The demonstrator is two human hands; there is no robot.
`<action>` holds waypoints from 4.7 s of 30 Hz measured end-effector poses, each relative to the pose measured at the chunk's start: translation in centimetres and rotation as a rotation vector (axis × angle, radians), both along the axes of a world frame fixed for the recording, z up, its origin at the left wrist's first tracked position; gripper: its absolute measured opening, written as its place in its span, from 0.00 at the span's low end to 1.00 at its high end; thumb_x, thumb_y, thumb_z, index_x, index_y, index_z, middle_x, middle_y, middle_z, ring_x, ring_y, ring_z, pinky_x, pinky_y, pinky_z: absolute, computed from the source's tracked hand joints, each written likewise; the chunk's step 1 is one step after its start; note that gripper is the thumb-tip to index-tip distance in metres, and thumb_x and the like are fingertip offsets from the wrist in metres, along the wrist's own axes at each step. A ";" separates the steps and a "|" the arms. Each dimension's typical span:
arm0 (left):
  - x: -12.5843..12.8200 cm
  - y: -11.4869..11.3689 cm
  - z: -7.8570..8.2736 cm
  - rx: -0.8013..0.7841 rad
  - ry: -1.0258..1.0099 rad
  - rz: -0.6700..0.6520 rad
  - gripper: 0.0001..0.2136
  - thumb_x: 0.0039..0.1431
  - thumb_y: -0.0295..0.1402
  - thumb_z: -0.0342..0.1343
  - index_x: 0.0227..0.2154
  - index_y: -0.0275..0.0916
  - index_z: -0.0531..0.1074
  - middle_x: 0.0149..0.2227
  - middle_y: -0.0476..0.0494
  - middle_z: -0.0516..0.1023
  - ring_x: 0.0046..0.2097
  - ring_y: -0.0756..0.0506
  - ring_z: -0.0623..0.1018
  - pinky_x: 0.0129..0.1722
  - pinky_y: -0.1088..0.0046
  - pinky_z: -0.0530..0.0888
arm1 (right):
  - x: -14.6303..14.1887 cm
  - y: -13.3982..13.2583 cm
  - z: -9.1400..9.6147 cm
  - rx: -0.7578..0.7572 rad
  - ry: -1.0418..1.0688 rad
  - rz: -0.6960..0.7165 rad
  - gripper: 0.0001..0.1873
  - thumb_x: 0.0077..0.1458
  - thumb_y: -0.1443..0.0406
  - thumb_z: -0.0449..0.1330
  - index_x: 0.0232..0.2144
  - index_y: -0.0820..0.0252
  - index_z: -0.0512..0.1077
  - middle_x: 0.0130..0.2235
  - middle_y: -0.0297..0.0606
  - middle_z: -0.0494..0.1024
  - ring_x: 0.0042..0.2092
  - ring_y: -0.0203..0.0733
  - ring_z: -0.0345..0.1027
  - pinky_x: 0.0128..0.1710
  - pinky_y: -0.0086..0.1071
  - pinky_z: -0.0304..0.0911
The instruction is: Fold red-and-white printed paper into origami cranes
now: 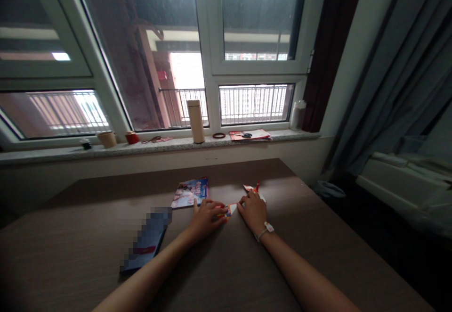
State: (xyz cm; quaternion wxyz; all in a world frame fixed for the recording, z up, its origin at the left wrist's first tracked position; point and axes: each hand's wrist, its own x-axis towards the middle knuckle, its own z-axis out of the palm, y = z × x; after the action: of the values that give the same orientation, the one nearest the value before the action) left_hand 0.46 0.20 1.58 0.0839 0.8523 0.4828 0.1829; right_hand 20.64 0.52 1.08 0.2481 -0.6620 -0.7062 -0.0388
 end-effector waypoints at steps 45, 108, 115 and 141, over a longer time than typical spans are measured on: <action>-0.1 0.2 -0.3 0.029 0.021 0.017 0.11 0.61 0.41 0.54 0.46 0.58 0.74 0.53 0.52 0.73 0.57 0.36 0.64 0.57 0.29 0.39 | 0.6 -1.4 -0.4 -0.058 0.341 0.252 0.08 0.54 0.61 0.59 0.33 0.52 0.79 0.40 0.38 0.73 0.46 0.43 0.66 0.50 0.36 0.58; -0.1 -0.3 0.4 0.060 -0.080 -0.069 0.19 0.56 0.34 0.59 0.51 0.57 0.71 0.52 0.50 0.75 0.56 0.39 0.65 0.62 0.41 0.41 | 0.8 -0.8 -0.6 -0.058 0.393 0.365 0.10 0.56 0.59 0.58 0.32 0.56 0.78 0.46 0.40 0.72 0.52 0.43 0.62 0.55 0.37 0.57; -0.1 0.0 0.4 0.177 -0.178 0.089 0.22 0.55 0.32 0.59 0.53 0.55 0.69 0.59 0.47 0.65 0.59 0.37 0.62 0.62 0.45 0.49 | 1.3 0.5 -1.6 0.000 0.552 0.364 0.11 0.53 0.58 0.60 0.28 0.58 0.74 0.42 0.40 0.74 0.49 0.44 0.65 0.53 0.39 0.58; 1.4 -0.6 -0.1 -0.178 -0.404 0.050 0.18 0.59 0.37 0.54 0.52 0.51 0.71 0.55 0.46 0.74 0.57 0.39 0.70 0.64 0.46 0.38 | 0.2 -1.2 -0.1 -0.106 0.733 0.581 0.05 0.56 0.63 0.56 0.34 0.57 0.71 0.49 0.39 0.74 0.54 0.44 0.65 0.58 0.39 0.55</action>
State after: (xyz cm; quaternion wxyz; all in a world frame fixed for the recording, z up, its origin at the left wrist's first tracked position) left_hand 1.83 -0.44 1.50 0.2494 0.7753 0.4915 0.3084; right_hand 20.80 -0.68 0.96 0.4477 -0.4187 -0.7291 0.3046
